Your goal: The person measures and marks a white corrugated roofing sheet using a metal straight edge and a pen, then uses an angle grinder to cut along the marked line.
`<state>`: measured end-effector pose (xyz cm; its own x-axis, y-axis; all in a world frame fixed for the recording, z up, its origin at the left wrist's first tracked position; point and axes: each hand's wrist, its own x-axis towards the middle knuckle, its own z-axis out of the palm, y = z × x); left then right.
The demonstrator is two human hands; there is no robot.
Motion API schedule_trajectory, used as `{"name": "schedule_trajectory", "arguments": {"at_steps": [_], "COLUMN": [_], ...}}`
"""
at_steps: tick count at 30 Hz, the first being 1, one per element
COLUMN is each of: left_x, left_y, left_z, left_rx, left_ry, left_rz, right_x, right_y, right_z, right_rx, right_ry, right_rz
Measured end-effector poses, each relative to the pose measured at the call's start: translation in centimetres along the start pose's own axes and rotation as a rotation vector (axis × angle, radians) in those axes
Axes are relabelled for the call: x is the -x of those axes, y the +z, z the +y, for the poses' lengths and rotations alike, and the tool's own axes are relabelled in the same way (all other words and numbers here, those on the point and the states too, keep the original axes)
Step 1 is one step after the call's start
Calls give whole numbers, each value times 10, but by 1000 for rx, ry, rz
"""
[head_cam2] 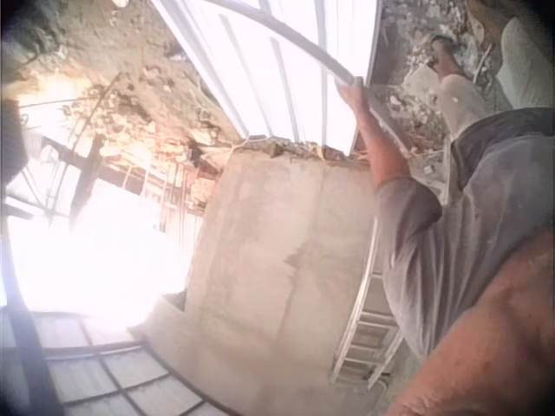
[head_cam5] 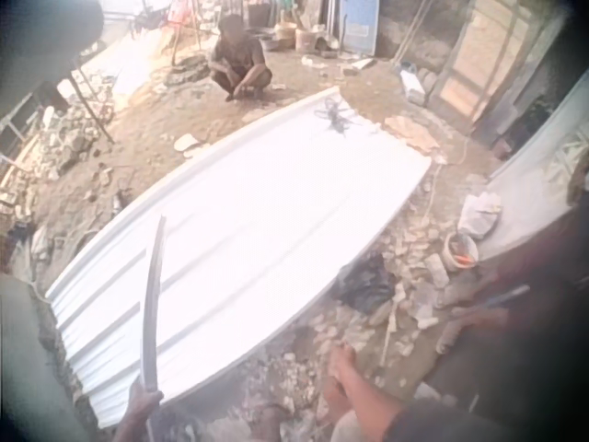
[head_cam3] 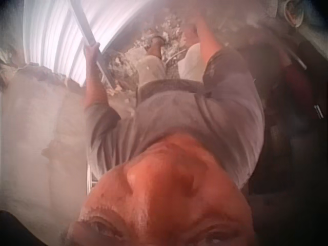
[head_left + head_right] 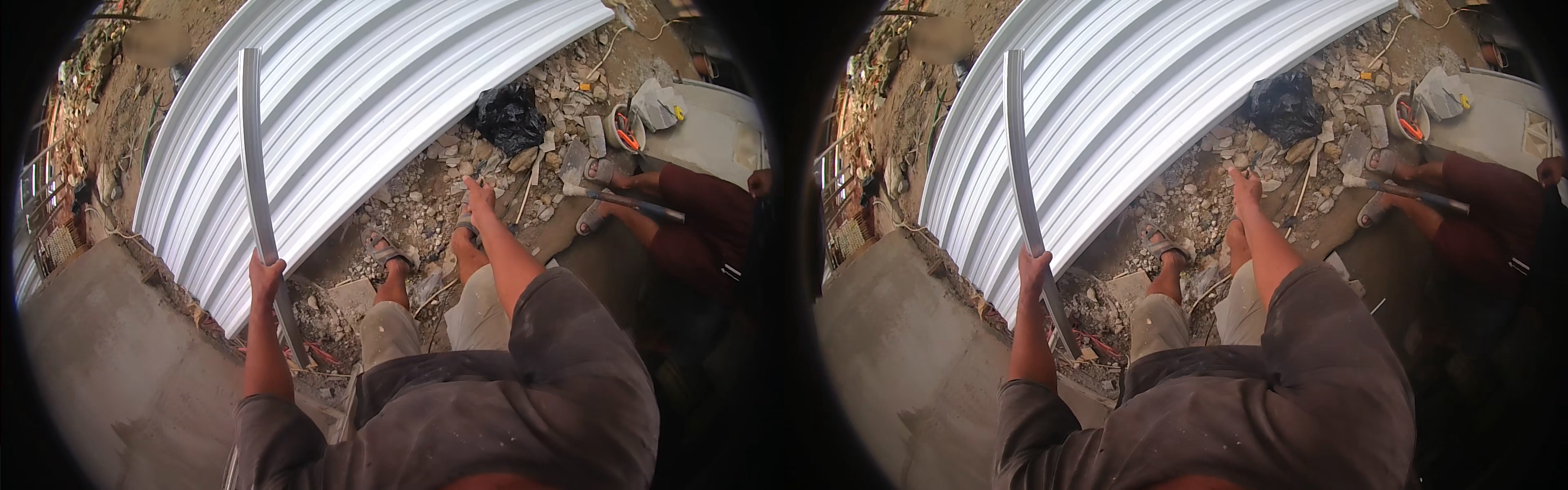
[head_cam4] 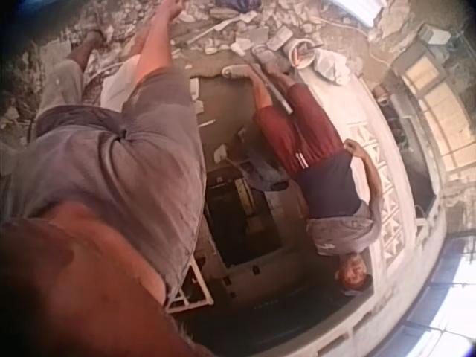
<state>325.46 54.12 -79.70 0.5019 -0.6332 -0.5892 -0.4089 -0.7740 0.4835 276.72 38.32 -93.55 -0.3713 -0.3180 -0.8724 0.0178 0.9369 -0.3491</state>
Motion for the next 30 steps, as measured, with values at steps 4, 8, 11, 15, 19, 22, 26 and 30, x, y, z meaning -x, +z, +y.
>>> {"name": "schedule_trajectory", "arguments": {"at_steps": [4,8,11,15,19,22,26,30], "left_x": [19,-8,-30,-58,-82,-92,-110,-121], "left_y": [86,189,245,297,318,321,319,315], "left_z": [-84,-128,-140,-144,-158,-169,-177,-172], "left_rx": [29,180,244,377,380,343,419,418], "left_ry": [-114,-153,-162,-183,-173,-184,-136,-117], "left_rz": [-4,105,121,92,97,117,208,258], "right_x": [-76,-156,-189,-226,-244,-240,-222,-210], "right_y": [42,104,140,166,178,183,192,186], "right_z": [19,29,37,60,70,68,51,42], "right_rx": [72,146,68,-134,-507,-498,-317,-195], "right_ry": [70,70,76,87,117,115,49,-40], "right_rz": [-17,-111,-200,-205,-259,-310,-249,-258]}}
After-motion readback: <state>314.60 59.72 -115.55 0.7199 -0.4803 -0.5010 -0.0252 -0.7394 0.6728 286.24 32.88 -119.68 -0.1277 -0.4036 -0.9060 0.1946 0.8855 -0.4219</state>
